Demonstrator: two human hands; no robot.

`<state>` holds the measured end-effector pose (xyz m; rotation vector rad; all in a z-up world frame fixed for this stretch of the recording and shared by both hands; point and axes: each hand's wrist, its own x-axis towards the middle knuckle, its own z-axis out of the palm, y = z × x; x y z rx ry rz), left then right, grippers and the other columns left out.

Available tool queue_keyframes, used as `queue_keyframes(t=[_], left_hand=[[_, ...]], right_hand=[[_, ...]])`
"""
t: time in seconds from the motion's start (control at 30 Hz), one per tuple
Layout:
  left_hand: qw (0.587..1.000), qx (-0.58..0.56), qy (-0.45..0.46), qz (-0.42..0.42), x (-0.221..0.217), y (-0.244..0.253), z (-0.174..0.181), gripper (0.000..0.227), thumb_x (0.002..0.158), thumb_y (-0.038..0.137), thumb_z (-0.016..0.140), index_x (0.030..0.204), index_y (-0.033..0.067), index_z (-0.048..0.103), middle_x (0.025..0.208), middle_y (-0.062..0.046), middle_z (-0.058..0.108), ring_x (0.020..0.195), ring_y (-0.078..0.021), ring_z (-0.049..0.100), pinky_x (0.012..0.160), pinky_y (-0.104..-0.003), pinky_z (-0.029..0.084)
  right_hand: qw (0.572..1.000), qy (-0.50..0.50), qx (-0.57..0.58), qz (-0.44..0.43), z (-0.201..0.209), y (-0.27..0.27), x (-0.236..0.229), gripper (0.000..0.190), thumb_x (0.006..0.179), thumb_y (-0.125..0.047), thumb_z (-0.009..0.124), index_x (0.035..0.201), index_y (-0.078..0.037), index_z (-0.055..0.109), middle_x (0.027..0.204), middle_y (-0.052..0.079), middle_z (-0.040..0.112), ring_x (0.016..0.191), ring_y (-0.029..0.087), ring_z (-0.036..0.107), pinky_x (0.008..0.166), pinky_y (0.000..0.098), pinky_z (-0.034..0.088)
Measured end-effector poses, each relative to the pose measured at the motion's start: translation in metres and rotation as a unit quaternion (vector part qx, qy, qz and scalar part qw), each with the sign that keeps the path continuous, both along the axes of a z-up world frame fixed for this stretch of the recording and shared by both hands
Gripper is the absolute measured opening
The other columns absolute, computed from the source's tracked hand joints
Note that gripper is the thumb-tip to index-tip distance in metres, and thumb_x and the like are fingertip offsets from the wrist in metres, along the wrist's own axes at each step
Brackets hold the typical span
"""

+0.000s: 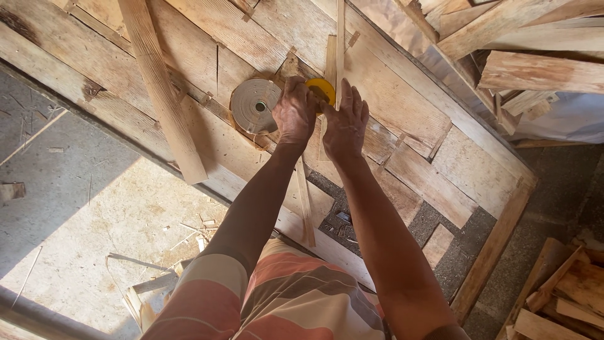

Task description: Fitting and cutting thin wooden planks to cover a surface area.

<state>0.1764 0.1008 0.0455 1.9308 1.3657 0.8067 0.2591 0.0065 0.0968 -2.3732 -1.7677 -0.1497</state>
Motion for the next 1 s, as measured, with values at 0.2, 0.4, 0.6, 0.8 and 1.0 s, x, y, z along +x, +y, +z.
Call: queue_keyframes(t=[0.2,0.4,0.6,0.8,1.0], left_hand=[[0.97,0.199,-0.137,0.031,-0.012,0.0,-0.008,0.007,0.104,0.017,0.062,0.101,0.0111,0.065,0.103,-0.008,0.071,0.093,-0.021,0.073,0.09,-0.044,0.061],[0.937,0.019,-0.347,-0.032,-0.024,-0.03,0.017,0.01,0.104,0.01,0.066,0.096,0.0082,0.06,0.089,-0.007,0.075,0.08,-0.0157,0.075,0.079,-0.032,0.064],[0.885,-0.113,-0.447,-0.061,-0.012,-0.058,0.003,0.007,0.102,0.007,0.07,0.099,0.0057,0.064,0.09,-0.006,0.074,0.08,-0.012,0.067,0.074,-0.03,0.059],[0.663,-0.426,-0.613,-0.064,-0.003,-0.081,0.0,0.018,0.091,-0.002,0.075,0.1,0.0074,0.062,0.095,-0.006,0.074,0.088,-0.0154,0.074,0.082,-0.031,0.063],[0.69,-0.495,-0.524,-0.069,0.019,-0.113,-0.003,0.033,0.088,0.0,0.076,0.115,0.0069,0.059,0.099,-0.007,0.075,0.09,-0.0149,0.074,0.08,-0.029,0.061]], right_hand=[[0.983,0.14,0.108,-0.045,0.016,-0.001,0.003,0.025,0.102,-0.008,0.067,0.128,-0.012,0.068,0.151,0.014,0.051,0.138,0.032,0.053,0.118,0.0484,0.045],[0.881,0.437,0.17,-0.059,0.032,-0.008,0.006,0.044,0.096,-0.018,0.079,0.132,-0.002,0.058,0.117,0.01,0.075,0.115,0.022,0.072,0.104,0.043,0.056],[0.88,0.443,0.165,-0.048,0.035,-0.034,0.012,0.038,0.094,-0.009,0.078,0.124,0.001,0.057,0.106,0.011,0.077,0.103,0.017,0.074,0.096,0.0371,0.058],[0.794,0.565,0.21,-0.083,0.011,-0.073,0.036,0.034,0.092,0.0,0.075,0.12,0.002,0.056,0.099,0.01,0.074,0.09,0.012,0.071,0.08,0.0248,0.057],[0.769,0.584,0.233,-0.114,-0.007,-0.126,0.064,0.031,0.094,0.0,0.075,0.117,0.003,0.056,0.099,0.01,0.073,0.089,0.011,0.07,0.078,0.0233,0.056]])
